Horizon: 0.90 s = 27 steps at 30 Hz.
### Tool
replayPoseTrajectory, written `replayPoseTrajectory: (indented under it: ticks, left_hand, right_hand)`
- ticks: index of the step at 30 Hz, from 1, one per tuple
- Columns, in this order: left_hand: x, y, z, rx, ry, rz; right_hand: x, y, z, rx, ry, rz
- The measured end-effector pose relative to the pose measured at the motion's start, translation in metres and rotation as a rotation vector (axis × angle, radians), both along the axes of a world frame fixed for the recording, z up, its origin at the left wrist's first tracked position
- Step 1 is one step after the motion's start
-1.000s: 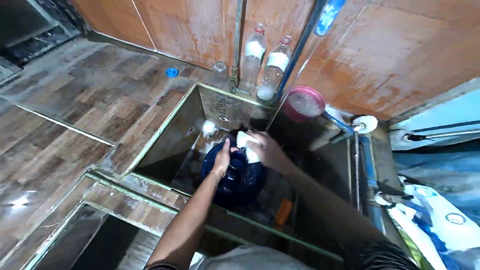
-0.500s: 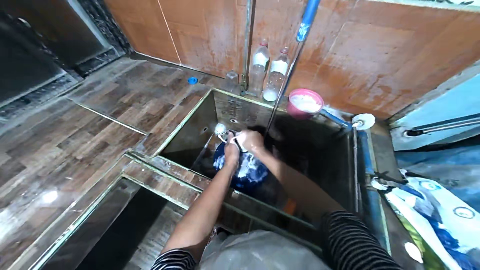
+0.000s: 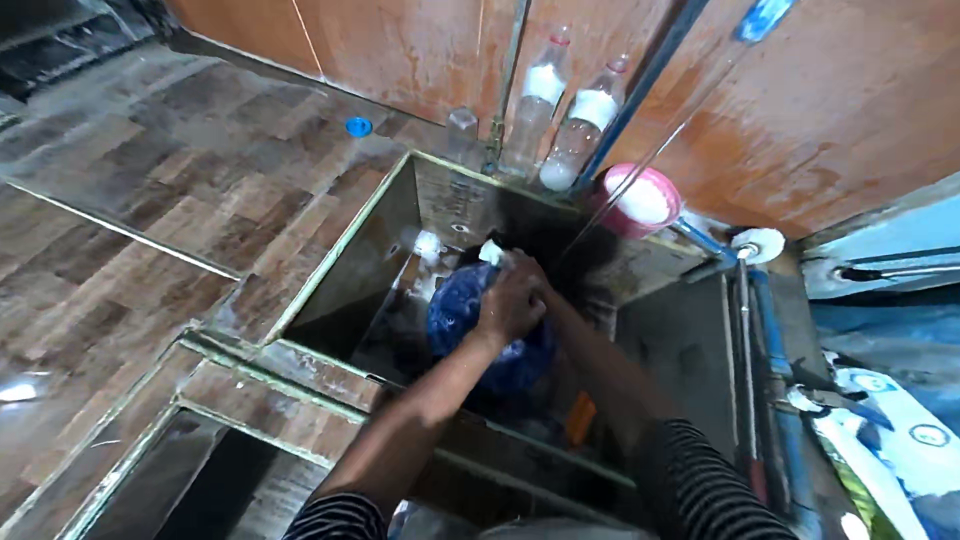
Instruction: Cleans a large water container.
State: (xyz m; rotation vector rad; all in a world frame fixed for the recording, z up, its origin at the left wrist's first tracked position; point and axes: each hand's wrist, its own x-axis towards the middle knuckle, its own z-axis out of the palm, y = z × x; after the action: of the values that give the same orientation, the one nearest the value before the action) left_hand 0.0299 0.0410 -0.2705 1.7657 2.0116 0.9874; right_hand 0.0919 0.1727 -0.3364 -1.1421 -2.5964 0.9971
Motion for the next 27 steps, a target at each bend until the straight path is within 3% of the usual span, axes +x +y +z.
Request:
replayPoseTrajectory:
  ticks: [2,3,6,9,11,13,16,18,20,21,24,27]
  left_hand:
    - [-0.041,-0.006,-0.007,0.069,0.019,-0.112]
    - [-0.056,-0.013,-0.015,0.148,0.010,-0.069]
    - [-0.059,-0.036,-0.036,0.223,-0.245,0.349]
    - [-0.055,-0.033,-0.042,0.076,-0.464,0.574]
    - [-0.061,-0.028,-0.041,0.052,-0.499,0.543]
    - [-0.077,-0.032,-0.036,-0.027,-0.511,0.389]
    - [-0.105,-0.054,-0.027,-0.212,-0.544,0.137]
    - [-0.091,-0.067,-0.027,-0.118,-0.596,0.259]
    - [-0.060,-0.064,-0.030,0.035,-0.664,0.513]
    - [-0.052,-0.059,-0.028,0.041,-0.693,0.543]
    - [-0.054,-0.048,-0.025,-0.023,-0.622,0.226]
    - [-0.077,-0.045,-0.009,-0.295,-0.555,-0.303]
  right_hand:
    - [0.017,-0.036,-0.006,0.112,0.177,-0.009]
    - [0.035,-0.066,-0.009,0.204,0.237,0.002]
    - [0.048,-0.132,-0.012,0.317,0.404,-0.003]
    - [-0.006,-0.097,0.007,0.165,0.311,-0.063]
    - [-0.044,-0.049,0.027,-0.035,0.189,-0.011]
    - [-0.059,-0.031,0.022,-0.006,0.227,0.027]
    - [-0.015,-0.086,-0.010,0.185,0.364,0.000]
    - [0.022,-0.128,-0.021,0.293,0.482,-0.031]
    - [0.029,-0.142,-0.013,0.243,0.497,-0.076]
    - [0.022,-0.130,-0.004,0.179,0.454,-0.097]
    - [-0.022,-0.053,0.029,-0.050,0.202,-0.036]
    - [-0.023,-0.030,0.017,-0.003,0.156,0.013]
